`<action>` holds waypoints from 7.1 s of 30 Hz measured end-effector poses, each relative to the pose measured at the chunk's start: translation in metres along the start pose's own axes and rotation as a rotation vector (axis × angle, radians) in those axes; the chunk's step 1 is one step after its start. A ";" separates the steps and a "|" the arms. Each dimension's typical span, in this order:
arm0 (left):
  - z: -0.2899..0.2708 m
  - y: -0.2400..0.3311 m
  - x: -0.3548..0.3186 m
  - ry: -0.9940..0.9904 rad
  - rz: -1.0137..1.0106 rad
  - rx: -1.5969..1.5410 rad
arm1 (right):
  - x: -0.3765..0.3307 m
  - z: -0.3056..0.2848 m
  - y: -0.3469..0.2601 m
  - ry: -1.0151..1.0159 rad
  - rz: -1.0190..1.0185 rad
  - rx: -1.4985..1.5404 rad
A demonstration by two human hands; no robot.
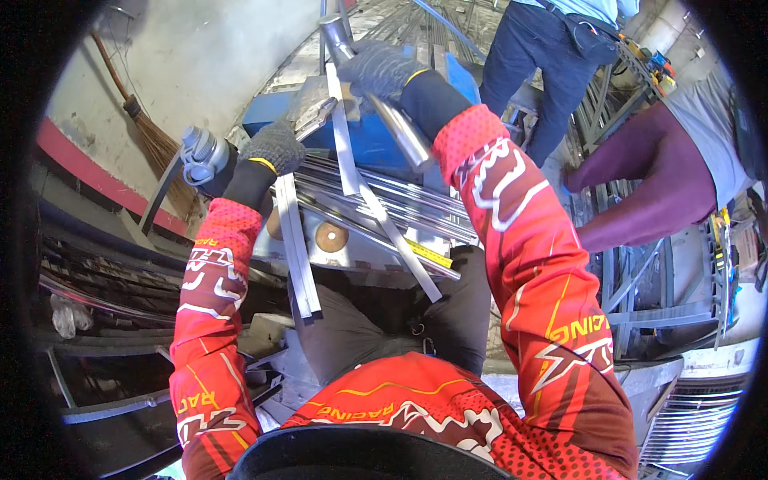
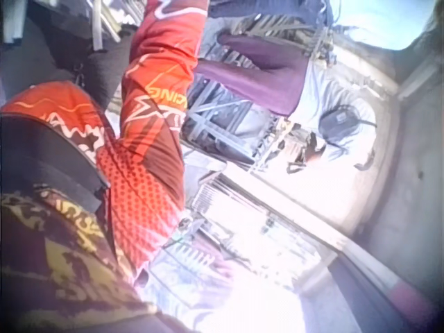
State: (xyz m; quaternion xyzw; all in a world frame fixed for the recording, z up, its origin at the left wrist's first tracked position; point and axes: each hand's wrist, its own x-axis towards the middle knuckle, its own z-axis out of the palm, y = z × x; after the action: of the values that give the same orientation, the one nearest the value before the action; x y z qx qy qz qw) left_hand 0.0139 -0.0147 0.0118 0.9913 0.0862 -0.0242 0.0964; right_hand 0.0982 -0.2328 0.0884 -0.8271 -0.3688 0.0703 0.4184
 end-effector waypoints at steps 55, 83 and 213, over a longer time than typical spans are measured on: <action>0.024 0.007 -0.072 0.443 0.170 -0.606 | 0.001 -0.001 0.001 -0.135 0.269 0.100; 0.000 -0.005 0.003 0.093 0.072 -0.151 | 0.052 0.019 0.060 -0.063 -0.014 -0.499; 0.006 -0.008 -0.011 0.051 -0.004 -0.194 | 0.005 0.028 0.004 -0.052 0.186 0.101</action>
State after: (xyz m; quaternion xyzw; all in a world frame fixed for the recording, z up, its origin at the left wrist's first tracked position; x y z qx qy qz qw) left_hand 0.0018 -0.0094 0.0055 0.9774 0.0925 0.0094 0.1896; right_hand 0.0923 -0.2126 0.0682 -0.8335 -0.2969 0.1489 0.4415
